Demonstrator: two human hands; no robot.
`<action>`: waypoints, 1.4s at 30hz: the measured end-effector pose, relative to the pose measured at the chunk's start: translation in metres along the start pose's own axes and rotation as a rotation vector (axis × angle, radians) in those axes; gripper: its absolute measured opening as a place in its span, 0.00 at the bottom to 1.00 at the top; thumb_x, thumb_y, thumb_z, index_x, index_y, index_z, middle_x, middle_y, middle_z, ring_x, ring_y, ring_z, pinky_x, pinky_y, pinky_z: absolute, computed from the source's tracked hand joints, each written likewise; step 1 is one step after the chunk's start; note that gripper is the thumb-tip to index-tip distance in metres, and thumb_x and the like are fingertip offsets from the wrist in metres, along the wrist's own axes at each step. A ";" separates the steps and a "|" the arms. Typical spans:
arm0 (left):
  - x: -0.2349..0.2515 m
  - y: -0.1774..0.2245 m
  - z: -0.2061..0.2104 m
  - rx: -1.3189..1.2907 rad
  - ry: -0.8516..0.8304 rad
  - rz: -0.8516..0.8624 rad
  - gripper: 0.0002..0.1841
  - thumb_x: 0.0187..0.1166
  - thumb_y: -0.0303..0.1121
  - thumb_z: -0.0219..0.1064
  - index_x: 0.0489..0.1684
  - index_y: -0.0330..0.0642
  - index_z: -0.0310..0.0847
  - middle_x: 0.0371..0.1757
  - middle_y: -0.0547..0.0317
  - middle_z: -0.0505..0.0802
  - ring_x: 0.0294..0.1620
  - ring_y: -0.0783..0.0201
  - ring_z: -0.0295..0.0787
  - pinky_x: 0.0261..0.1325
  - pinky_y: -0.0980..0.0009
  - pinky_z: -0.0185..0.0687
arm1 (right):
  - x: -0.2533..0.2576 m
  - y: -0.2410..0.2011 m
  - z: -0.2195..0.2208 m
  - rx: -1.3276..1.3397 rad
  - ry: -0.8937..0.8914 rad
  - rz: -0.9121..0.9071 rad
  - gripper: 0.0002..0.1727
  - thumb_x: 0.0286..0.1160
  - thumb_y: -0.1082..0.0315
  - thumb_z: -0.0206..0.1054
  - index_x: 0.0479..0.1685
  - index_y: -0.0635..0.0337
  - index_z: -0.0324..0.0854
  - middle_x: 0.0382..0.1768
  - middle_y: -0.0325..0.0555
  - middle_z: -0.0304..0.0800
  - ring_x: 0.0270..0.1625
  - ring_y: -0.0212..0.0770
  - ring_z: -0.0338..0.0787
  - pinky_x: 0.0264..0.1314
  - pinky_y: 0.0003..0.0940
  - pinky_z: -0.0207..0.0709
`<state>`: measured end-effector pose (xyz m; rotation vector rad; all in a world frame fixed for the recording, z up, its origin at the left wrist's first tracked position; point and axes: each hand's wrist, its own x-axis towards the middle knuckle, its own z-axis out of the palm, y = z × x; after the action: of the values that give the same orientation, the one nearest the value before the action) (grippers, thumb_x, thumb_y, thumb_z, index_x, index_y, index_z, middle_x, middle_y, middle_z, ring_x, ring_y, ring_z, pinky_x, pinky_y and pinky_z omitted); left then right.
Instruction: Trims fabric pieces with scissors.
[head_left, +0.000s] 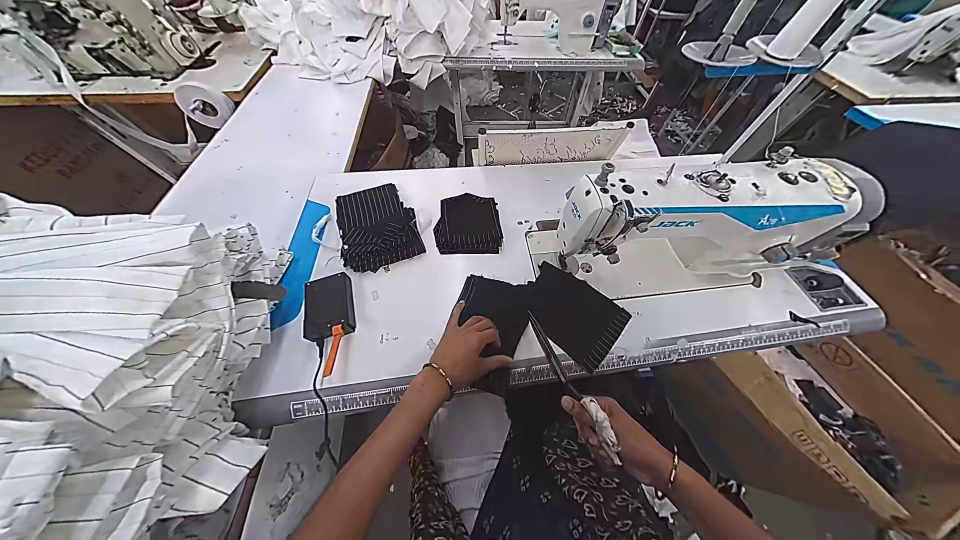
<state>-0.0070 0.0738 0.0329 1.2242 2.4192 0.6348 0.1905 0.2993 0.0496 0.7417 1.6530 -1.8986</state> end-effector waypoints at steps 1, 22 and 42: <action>-0.001 0.002 0.002 -0.011 0.068 -0.051 0.27 0.81 0.56 0.67 0.51 0.36 0.91 0.64 0.46 0.92 0.79 0.47 0.79 0.91 0.34 0.33 | -0.004 0.005 0.003 0.006 -0.004 0.001 0.21 0.90 0.53 0.59 0.24 0.50 0.75 0.13 0.29 0.72 0.13 0.24 0.71 0.16 0.18 0.66; 0.029 -0.004 0.025 0.196 -0.113 -0.184 0.51 0.76 0.79 0.41 0.98 0.61 0.36 0.99 0.66 0.40 0.98 0.56 0.24 0.89 0.33 0.12 | 0.000 0.020 -0.010 -0.312 -0.033 0.004 0.22 0.81 0.43 0.66 0.30 0.50 0.73 0.17 0.29 0.71 0.18 0.25 0.73 0.25 0.23 0.69; 0.027 -0.007 0.027 0.190 -0.069 -0.141 0.60 0.72 0.81 0.45 0.98 0.43 0.32 0.99 0.57 0.40 0.99 0.57 0.27 0.92 0.39 0.16 | 0.003 0.009 0.006 -0.141 0.004 -0.018 0.20 0.85 0.50 0.65 0.25 0.51 0.75 0.13 0.30 0.74 0.15 0.25 0.74 0.19 0.20 0.69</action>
<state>-0.0129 0.0985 0.0038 1.1122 2.5257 0.3221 0.1943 0.2916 0.0418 0.6762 1.7806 -1.7720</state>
